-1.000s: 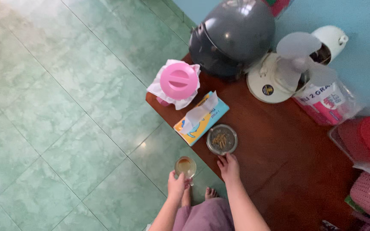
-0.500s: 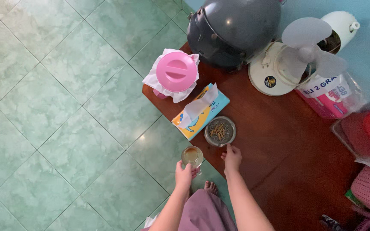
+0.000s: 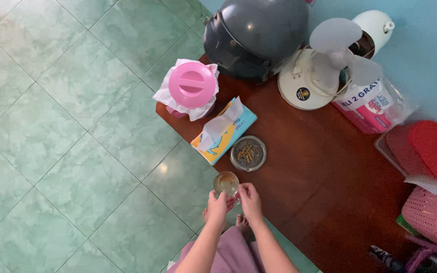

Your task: The person wipes a pink container and its lid with a tissue, discards the tissues, and luego arranges a sports bag and picks up a glass and a bowl from the floor.

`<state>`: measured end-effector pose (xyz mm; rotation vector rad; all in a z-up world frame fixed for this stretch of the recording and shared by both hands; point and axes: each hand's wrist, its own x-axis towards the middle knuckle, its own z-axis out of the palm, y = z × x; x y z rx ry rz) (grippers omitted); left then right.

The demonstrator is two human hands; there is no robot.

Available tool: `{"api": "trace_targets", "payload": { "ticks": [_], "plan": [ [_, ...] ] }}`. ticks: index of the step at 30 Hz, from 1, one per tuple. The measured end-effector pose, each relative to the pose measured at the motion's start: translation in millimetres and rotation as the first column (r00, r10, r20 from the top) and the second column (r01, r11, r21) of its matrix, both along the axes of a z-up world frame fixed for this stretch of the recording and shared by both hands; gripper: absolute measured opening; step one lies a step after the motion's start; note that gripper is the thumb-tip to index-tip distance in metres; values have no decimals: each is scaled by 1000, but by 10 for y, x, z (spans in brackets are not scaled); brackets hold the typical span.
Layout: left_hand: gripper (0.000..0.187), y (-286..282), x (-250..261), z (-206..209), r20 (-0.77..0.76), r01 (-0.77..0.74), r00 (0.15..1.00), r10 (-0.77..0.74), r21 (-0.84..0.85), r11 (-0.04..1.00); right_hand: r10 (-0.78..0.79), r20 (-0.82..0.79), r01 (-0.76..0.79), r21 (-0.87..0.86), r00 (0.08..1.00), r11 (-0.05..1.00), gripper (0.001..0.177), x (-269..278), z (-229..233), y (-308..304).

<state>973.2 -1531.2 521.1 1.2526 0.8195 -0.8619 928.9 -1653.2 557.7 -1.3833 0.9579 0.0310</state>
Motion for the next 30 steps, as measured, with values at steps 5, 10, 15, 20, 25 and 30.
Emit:
{"api": "trace_targets", "payload": {
  "ticks": [5,10,15,20,25,30],
  "plan": [
    [49,-139,175,87,30,37,999,-37,1,999,-165,-94,183,225,982,957,29,117,-322,-264],
    [45,-225,275,155,78,101,992,-99,-20,995,-366,-119,385,240,923,891,28,184,-833,-570],
    [45,-262,281,45,116,85,990,-84,1,996,-436,-170,468,352,884,811,30,396,-945,-776],
    [43,-326,325,157,122,92,988,-93,13,996,-566,-109,554,421,817,719,28,468,-920,-978],
    [39,-438,419,444,123,97,988,-94,-17,995,-594,-103,578,409,798,706,32,515,-795,-1134],
    [37,-534,481,431,113,62,992,-59,-31,998,-587,-12,524,462,810,715,33,523,-831,-1234]
  ]
}}
